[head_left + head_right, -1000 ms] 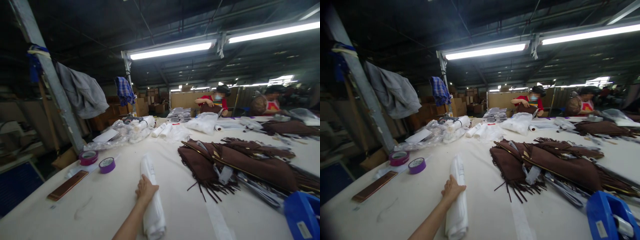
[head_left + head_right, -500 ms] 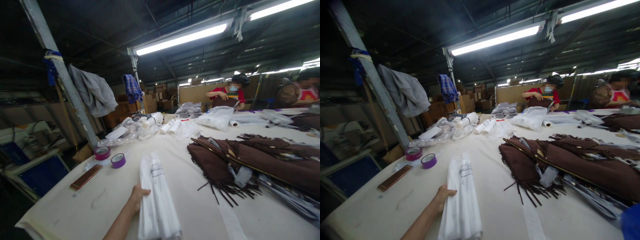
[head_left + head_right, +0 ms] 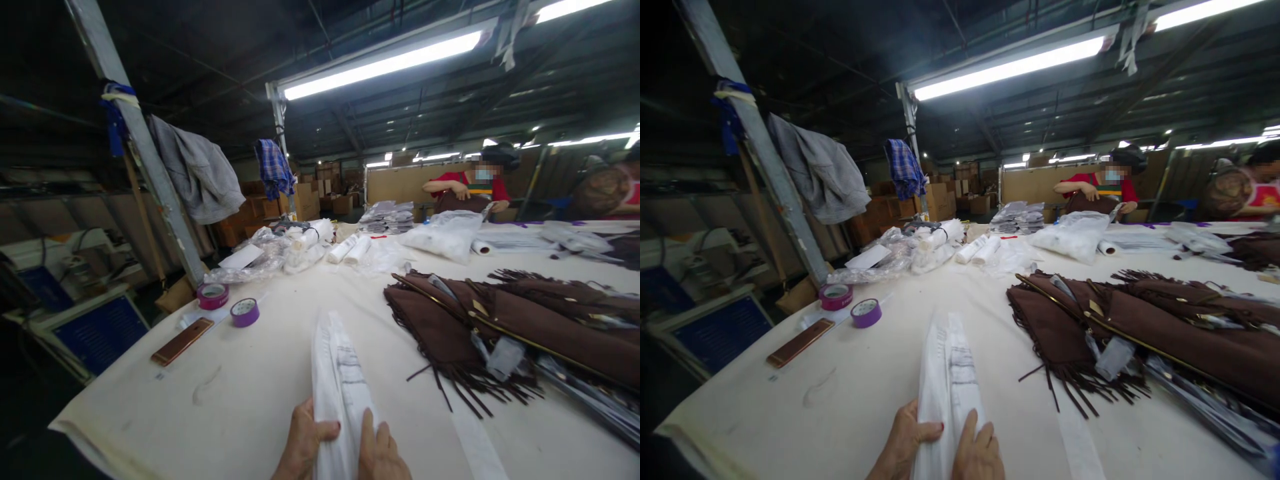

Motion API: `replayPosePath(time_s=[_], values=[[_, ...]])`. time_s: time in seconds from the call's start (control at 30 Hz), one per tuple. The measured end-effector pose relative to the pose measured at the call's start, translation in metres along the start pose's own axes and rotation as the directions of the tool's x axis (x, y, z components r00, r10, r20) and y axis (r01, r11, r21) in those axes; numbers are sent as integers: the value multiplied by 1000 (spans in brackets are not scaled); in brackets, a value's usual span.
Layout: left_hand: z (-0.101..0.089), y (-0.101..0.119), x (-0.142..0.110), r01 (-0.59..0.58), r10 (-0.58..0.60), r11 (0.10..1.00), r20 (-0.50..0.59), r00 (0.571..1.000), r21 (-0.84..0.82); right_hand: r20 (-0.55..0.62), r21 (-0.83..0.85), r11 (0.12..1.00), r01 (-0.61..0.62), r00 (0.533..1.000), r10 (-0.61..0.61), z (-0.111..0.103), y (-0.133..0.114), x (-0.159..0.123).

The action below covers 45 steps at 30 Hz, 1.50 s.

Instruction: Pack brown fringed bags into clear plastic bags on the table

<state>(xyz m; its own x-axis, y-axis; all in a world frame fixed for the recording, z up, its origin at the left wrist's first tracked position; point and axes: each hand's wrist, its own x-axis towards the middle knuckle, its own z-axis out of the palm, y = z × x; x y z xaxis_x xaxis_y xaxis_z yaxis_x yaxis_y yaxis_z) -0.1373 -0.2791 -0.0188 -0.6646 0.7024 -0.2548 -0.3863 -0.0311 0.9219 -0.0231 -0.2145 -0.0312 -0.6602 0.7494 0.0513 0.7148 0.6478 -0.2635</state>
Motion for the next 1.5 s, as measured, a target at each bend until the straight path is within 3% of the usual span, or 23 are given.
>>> replayPosePath(time_s=[0.07, 0.17, 0.2, 0.27, 0.37, 0.4, 0.47, 0.57, 0.8, 0.97, 1.1, 1.2, 1.27, 1.3, 1.37, 1.4, 1.43, 1.47, 1.5], values=[[-2, 5, -2, 6, -6, 1000, -20, 1000, -30, 163, 191, 980, -58, 986, 27, -22, 28, 8], [-11, 7, -1, 41, -42, 999, -68, 997, -19, 220, 308, 924, -225, 962, 161, -38, 84, 16], [-15, 6, 0, 57, -58, 998, -82, 995, -8, 177, 298, 916, -268, 959, 223, -38, 100, 17], [-19, 1, 2, 83, -80, 996, -109, 991, 23, -18, 257, 935, -246, 966, 259, -29, 117, 13], [-20, -3, 3, 64, -60, 997, -91, 994, 43, -307, 124, 992, 30, 952, 10, -7, 98, 2], [-20, -4, 3, 59, -56, 997, -80, 995, 42, -335, 68, 991, 118, 938, -89, -1, 84, -2], [-19, -3, 1, 56, -52, 998, -77, 996, 42, -332, -32, 988, 151, 931, -153, 8, 55, -5], [-19, -1, 0, 51, -46, 997, -96, 994, 58, -285, -97, 994, 57, 955, -82, 11, 37, -1], [-19, 1, -3, 55, -53, 998, -78, 996, 29, -117, -61, 994, -91, 990, 84, -1, 74, 16], [-19, 7, -5, 70, -69, 997, -66, 995, 18, -49, -73, 991, -112, 993, 109, -14, 72, 15], [-21, 9, -4, 89, -79, 991, -95, 992, 99, -85, 85, 991, -100, 991, 107, -19, 81, 19], [-23, 11, -1, 107, -73, 962, -139, 988, 252, -12, 214, 957, -194, 979, 202, -22, 94, 26], [-22, 15, -2, 77, 25, 870, -200, 979, 486, 70, 276, 925, -260, 966, 251, -26, 101, 31], [-20, 17, -3, 39, 124, 771, -210, 970, 636, 91, 300, 913, -277, 961, 262, -28, 103, 33], [-14, 24, -4, -41, 329, 446, -121, 937, 894, 99, 324, 901, -289, 957, 271, -32, 105, 35], [-10, 27, -4, -79, 368, 264, -25, 929, 961, 107, 324, 900, -291, 957, 271, -34, 105, 36], [-5, 30, -3, -125, 348, 112, 79, 934, 986, 115, 329, 897, -296, 955, 273, -36, 106, 37], [1, 33, -1, -180, 270, 19, 168, 948, 984, 123, 344, 889, -302, 953, 276, -38, 106, 38], [6, 35, 3, -241, 163, -5, 239, 957, 970, 138, 368, 878, -308, 951, 276, -41, 107, 38]])
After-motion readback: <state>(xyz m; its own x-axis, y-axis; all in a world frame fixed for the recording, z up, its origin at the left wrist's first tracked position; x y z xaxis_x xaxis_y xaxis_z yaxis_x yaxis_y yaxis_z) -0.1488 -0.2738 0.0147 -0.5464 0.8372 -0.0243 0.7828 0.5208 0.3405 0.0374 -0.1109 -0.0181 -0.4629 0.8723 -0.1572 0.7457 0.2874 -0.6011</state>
